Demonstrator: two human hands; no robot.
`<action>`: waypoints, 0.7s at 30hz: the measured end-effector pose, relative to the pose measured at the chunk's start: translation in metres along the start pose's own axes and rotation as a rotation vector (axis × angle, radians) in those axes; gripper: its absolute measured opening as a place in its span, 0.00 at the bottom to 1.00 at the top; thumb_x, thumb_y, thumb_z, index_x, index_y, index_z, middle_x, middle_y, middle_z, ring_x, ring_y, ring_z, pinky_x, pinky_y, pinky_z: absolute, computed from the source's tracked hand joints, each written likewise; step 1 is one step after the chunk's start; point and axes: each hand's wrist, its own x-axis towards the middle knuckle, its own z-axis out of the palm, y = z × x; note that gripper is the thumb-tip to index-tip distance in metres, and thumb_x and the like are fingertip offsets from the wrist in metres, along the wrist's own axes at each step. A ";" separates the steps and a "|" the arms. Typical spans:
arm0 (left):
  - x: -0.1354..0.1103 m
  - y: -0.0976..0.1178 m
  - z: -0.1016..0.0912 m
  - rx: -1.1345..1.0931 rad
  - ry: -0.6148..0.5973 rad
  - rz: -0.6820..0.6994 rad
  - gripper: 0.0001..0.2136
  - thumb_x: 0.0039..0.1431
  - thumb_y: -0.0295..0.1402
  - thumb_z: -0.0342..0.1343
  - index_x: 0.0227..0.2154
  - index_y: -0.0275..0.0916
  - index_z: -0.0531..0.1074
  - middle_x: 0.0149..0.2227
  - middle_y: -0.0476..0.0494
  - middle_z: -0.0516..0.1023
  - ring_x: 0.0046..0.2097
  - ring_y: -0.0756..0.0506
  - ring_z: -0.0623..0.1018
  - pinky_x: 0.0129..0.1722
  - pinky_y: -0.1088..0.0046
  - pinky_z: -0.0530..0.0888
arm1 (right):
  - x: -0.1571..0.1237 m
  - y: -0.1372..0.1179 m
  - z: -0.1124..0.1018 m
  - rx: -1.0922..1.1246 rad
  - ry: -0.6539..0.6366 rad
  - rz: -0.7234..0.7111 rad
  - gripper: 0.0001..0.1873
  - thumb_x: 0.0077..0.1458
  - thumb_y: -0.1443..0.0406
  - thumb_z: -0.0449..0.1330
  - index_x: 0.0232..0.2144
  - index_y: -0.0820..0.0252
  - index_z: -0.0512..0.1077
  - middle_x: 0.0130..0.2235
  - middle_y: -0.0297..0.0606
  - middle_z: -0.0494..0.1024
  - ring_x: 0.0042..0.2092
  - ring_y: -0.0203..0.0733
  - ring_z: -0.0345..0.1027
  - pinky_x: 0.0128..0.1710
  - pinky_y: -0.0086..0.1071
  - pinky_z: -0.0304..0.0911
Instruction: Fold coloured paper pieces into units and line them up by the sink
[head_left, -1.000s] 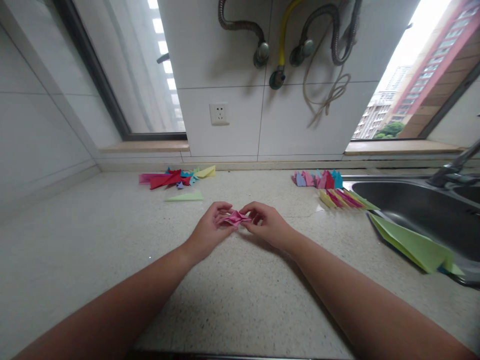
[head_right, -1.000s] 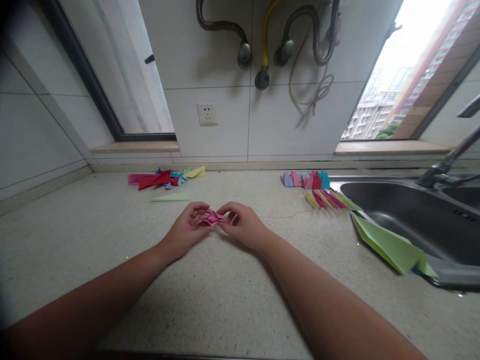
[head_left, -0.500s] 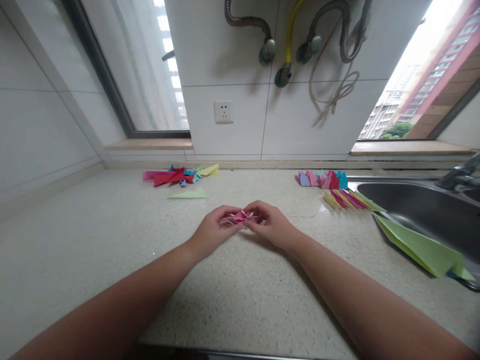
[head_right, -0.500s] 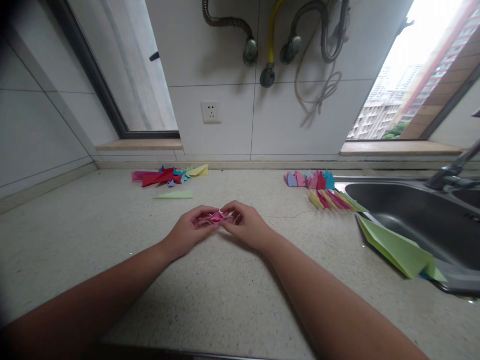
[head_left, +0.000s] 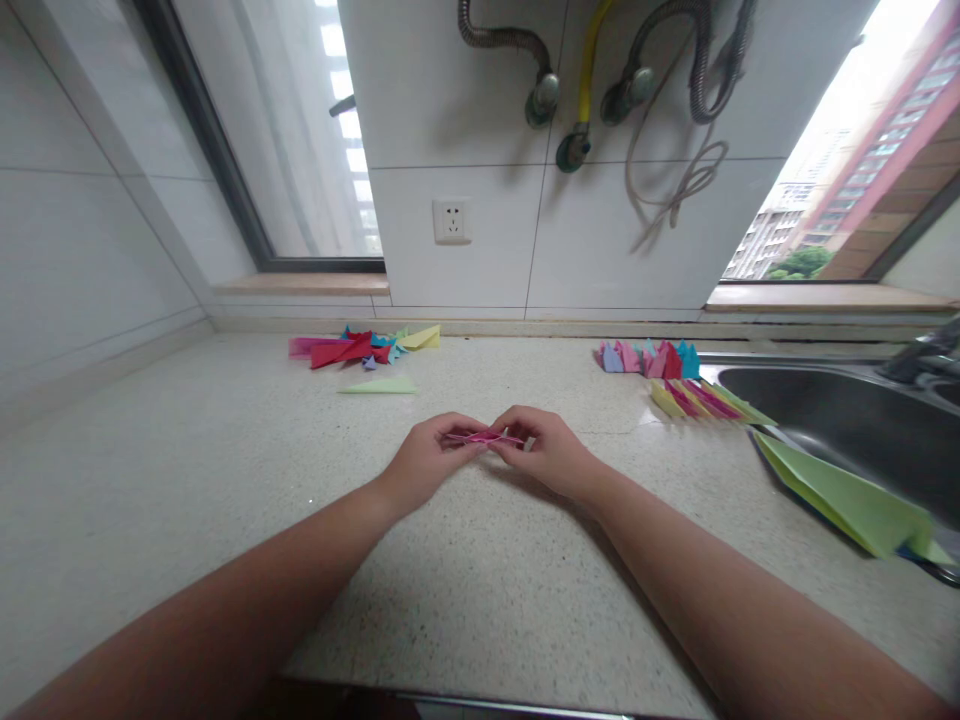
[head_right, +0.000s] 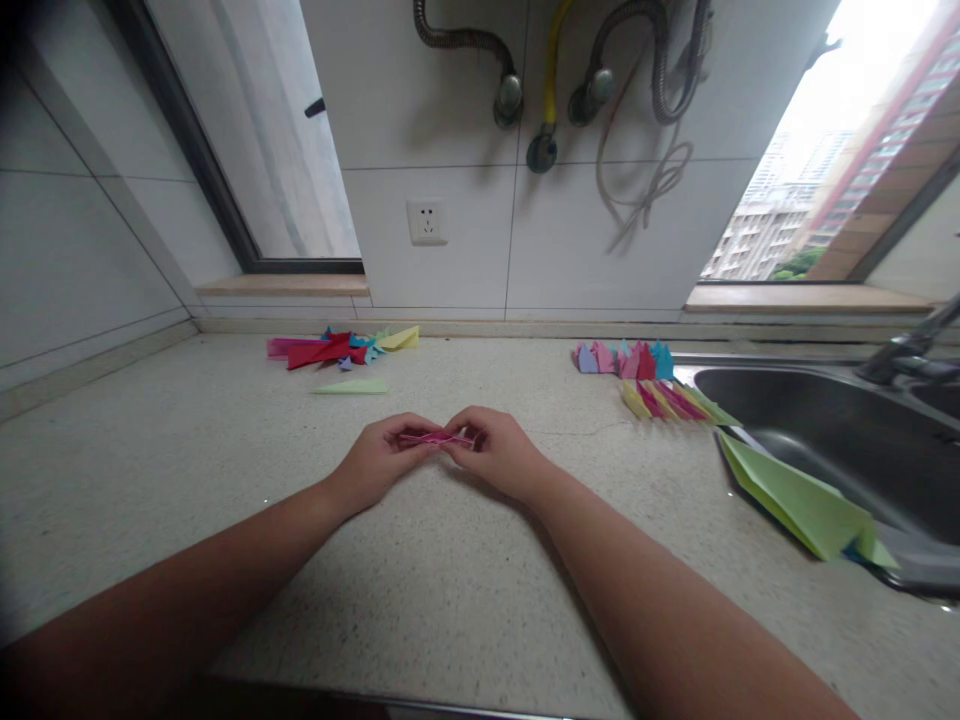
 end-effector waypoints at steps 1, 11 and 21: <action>0.000 0.000 0.000 0.002 -0.001 0.001 0.12 0.56 0.36 0.64 0.41 0.37 0.78 0.42 0.40 0.82 0.45 0.43 0.81 0.51 0.60 0.75 | 0.000 0.000 0.000 -0.003 0.003 -0.005 0.07 0.54 0.63 0.64 0.35 0.60 0.76 0.31 0.35 0.77 0.31 0.35 0.66 0.31 0.29 0.61; 0.001 -0.002 -0.001 -0.009 0.025 -0.039 0.11 0.55 0.35 0.64 0.40 0.37 0.78 0.40 0.41 0.83 0.43 0.44 0.81 0.48 0.63 0.76 | 0.000 0.000 0.000 -0.033 0.035 -0.056 0.06 0.55 0.64 0.62 0.33 0.60 0.76 0.30 0.36 0.77 0.31 0.35 0.66 0.31 0.30 0.60; 0.002 -0.005 -0.003 0.001 0.061 -0.112 0.11 0.54 0.37 0.65 0.38 0.38 0.80 0.33 0.44 0.82 0.33 0.49 0.77 0.33 0.73 0.72 | 0.001 -0.001 -0.002 -0.027 0.031 -0.010 0.11 0.57 0.58 0.63 0.34 0.60 0.79 0.30 0.38 0.80 0.31 0.36 0.68 0.31 0.31 0.62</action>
